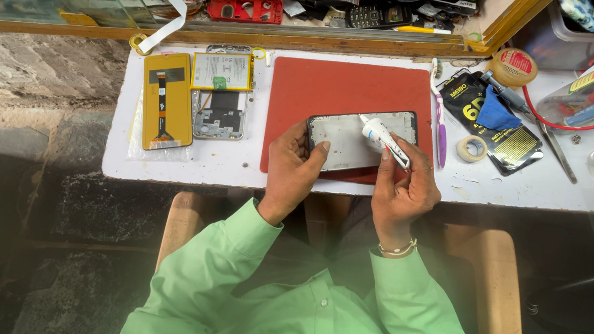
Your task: The person applies adhesive from a tube along the edges of a disassembled smartphone frame and then to a separate screen assembly. The person holds the frame and screen with one hand while squeezing the adhesive tube with the other, working on a cluttered workbench.
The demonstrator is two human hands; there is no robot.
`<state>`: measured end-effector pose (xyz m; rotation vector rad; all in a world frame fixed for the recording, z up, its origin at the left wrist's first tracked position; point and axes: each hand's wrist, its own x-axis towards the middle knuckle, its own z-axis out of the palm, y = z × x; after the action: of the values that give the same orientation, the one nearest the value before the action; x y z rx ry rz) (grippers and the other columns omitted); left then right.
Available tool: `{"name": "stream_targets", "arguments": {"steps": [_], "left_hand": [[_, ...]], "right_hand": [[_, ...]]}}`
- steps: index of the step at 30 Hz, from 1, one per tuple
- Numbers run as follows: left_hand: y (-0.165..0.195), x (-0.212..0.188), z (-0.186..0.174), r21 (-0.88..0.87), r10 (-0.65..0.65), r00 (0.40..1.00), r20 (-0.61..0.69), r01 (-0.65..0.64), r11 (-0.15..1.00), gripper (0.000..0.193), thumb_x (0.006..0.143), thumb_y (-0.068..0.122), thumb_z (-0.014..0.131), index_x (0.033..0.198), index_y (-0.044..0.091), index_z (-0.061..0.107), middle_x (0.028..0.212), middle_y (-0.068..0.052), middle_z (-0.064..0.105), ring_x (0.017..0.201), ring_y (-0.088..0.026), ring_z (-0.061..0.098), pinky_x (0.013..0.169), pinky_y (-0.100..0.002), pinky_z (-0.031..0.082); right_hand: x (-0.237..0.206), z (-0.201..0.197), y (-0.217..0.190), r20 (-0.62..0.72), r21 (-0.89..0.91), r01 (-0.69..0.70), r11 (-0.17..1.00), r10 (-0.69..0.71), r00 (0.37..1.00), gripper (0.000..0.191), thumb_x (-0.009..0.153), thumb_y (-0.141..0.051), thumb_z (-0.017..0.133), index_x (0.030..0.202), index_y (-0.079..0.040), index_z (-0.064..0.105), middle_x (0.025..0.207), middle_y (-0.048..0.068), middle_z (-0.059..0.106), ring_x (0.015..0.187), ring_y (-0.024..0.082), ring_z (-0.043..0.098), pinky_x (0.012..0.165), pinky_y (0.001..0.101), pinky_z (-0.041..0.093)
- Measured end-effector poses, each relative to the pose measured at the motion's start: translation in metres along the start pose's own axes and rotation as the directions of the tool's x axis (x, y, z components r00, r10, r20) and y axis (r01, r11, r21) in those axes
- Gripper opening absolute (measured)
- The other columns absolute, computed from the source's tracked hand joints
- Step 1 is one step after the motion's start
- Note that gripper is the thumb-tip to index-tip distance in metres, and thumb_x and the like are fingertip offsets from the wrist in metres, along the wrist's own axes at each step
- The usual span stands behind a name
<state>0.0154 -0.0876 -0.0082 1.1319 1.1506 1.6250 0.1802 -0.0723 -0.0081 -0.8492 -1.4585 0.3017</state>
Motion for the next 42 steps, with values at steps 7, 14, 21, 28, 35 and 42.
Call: {"name": "stream_targets", "arguments": {"steps": [7,14,21,28,35,42], "left_hand": [[0.001,0.000,0.000,0.023,0.001,1.000,-0.005,-0.001,1.000,0.040,0.094,0.000,0.064,0.133,-0.010,0.060,0.101,-0.006,0.072,0.082,-0.004,0.063,0.071,-0.020,0.055],[0.002,0.000,0.000,0.031,-0.019,1.000,-0.005,0.019,0.999,0.039,0.095,0.001,0.064,0.132,-0.009,0.061,0.098,-0.005,0.071,0.079,-0.004,0.060,0.068,-0.020,0.052],[0.000,0.000,0.000,0.004,-0.018,1.000,-0.001,0.018,1.000,0.039,0.094,0.001,0.064,0.132,-0.009,0.060,0.101,-0.005,0.071,0.082,-0.004,0.061,0.072,-0.021,0.054],[-0.004,0.004,-0.011,0.006,-0.040,0.999,-0.009,0.040,0.999,0.043,0.093,0.000,0.066,0.134,-0.009,0.058,0.107,-0.008,0.072,0.088,-0.007,0.065,0.078,-0.022,0.055],[-0.004,0.004,-0.033,0.061,-0.037,0.999,-0.001,0.037,0.997,0.044,0.093,0.001,0.067,0.136,-0.010,0.057,0.109,-0.008,0.072,0.089,-0.007,0.065,0.080,-0.022,0.056],[-0.005,0.006,-0.038,0.049,-0.051,0.999,0.000,0.051,0.998,0.044,0.093,0.001,0.066,0.135,-0.010,0.057,0.107,-0.009,0.072,0.089,-0.007,0.066,0.081,-0.023,0.057]], "right_hand": [[-0.001,-0.002,-0.003,-0.006,-0.028,-0.056,0.998,0.056,0.998,0.019,0.103,0.003,0.070,0.121,0.006,0.065,0.117,0.018,0.074,0.106,0.021,0.072,0.092,0.0300,0.058],[0.000,-0.002,-0.003,-0.007,-0.002,-0.051,0.999,0.051,0.999,0.019,0.104,0.003,0.068,0.123,0.007,0.064,0.118,0.017,0.073,0.107,0.020,0.071,0.095,0.0305,0.058],[-0.001,-0.004,0.000,-0.015,-0.036,-0.060,0.998,0.060,0.998,0.019,0.105,0.003,0.068,0.122,0.008,0.065,0.116,0.017,0.073,0.105,0.019,0.071,0.094,0.0301,0.058],[-0.001,-0.012,0.006,-0.050,0.045,-0.126,0.991,0.128,0.991,0.022,0.103,0.005,0.069,0.124,0.010,0.062,0.119,0.019,0.073,0.109,0.018,0.071,0.097,0.0306,0.059],[-0.010,-0.001,-0.003,-0.004,0.131,-0.104,0.986,0.106,0.994,0.021,0.103,0.006,0.067,0.124,0.010,0.062,0.119,0.018,0.071,0.111,0.019,0.070,0.099,0.0316,0.059],[-0.006,0.007,-0.008,0.038,0.096,-0.061,0.993,0.058,0.998,0.022,0.103,0.005,0.069,0.124,0.005,0.062,0.118,0.016,0.072,0.110,0.020,0.072,0.096,0.0301,0.060]]}}
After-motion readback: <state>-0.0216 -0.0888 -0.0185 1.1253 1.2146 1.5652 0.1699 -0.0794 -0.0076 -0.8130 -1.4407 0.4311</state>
